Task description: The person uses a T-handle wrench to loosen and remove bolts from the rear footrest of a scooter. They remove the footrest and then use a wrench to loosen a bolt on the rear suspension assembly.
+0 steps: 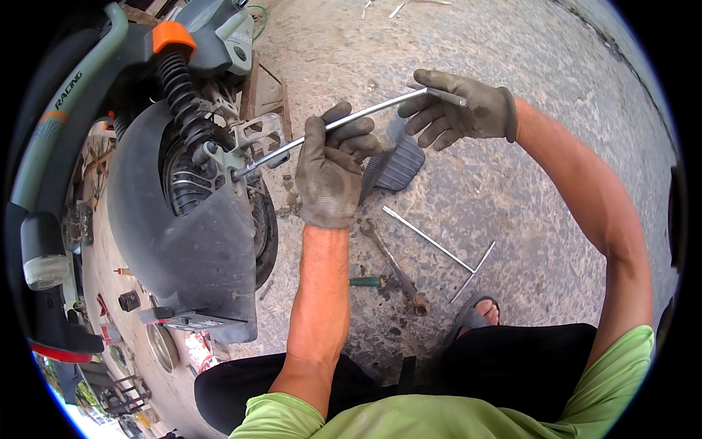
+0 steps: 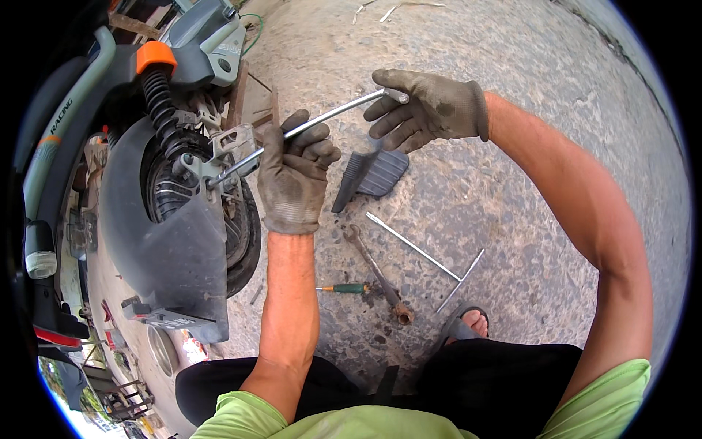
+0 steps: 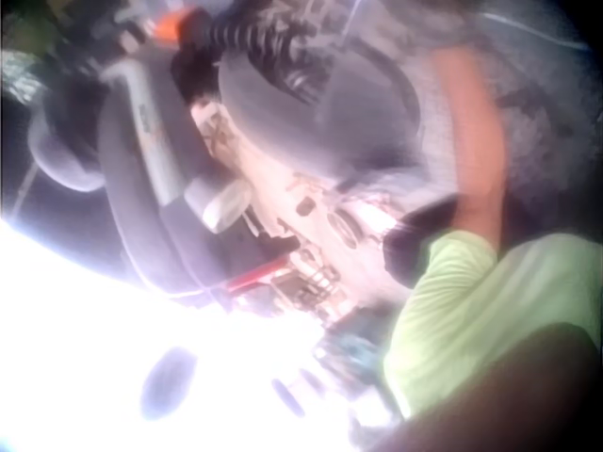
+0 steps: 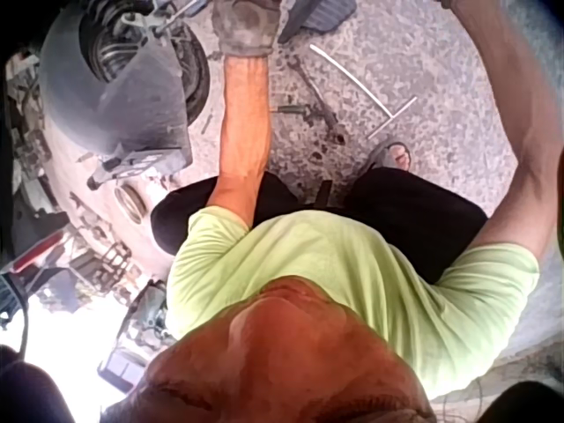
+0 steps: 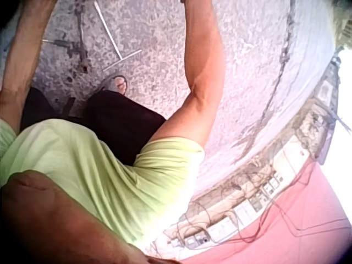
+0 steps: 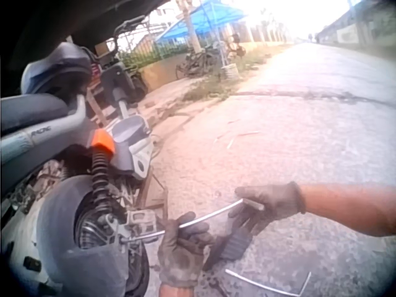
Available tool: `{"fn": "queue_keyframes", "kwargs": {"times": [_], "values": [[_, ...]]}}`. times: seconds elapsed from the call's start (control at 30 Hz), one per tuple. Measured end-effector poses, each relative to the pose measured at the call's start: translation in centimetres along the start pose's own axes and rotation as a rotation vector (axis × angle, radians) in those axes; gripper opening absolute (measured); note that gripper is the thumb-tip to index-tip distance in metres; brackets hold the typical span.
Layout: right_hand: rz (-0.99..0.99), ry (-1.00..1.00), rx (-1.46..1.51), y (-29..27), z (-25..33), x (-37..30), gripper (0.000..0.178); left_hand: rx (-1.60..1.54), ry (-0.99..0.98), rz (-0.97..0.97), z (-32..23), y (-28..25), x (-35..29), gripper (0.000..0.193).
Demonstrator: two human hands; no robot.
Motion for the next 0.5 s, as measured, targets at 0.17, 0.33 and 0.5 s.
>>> {"fn": "queue_keyframes", "kwargs": {"times": [0.17, 0.33, 0.5], "values": [[0.225, -0.201, 0.097, 2.3, 0.5, -0.2, 0.050, -0.008, -0.014, -0.002, 0.1, -0.2, -0.2, 0.049], [0.116, -0.562, -0.642, 0.8, 2.1, 0.3, 0.045, 0.021, -0.035, -0.013, 0.7, -0.1, -0.3, 0.047], [-0.034, -0.803, -1.250, 1.5, 3.9, -0.7, 0.039, 0.016, -0.043, -0.025, 0.6, -0.5, -0.1, 0.046]]}}
Point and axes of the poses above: each hand's wrist, its own x-axis towards the middle knuckle, its own y-axis out of the palm, z = x × y, the point moved 5 cm from there along x, towards the middle knuckle, and after that the axes turned 15 degrees about x, right-handed, at the moved point
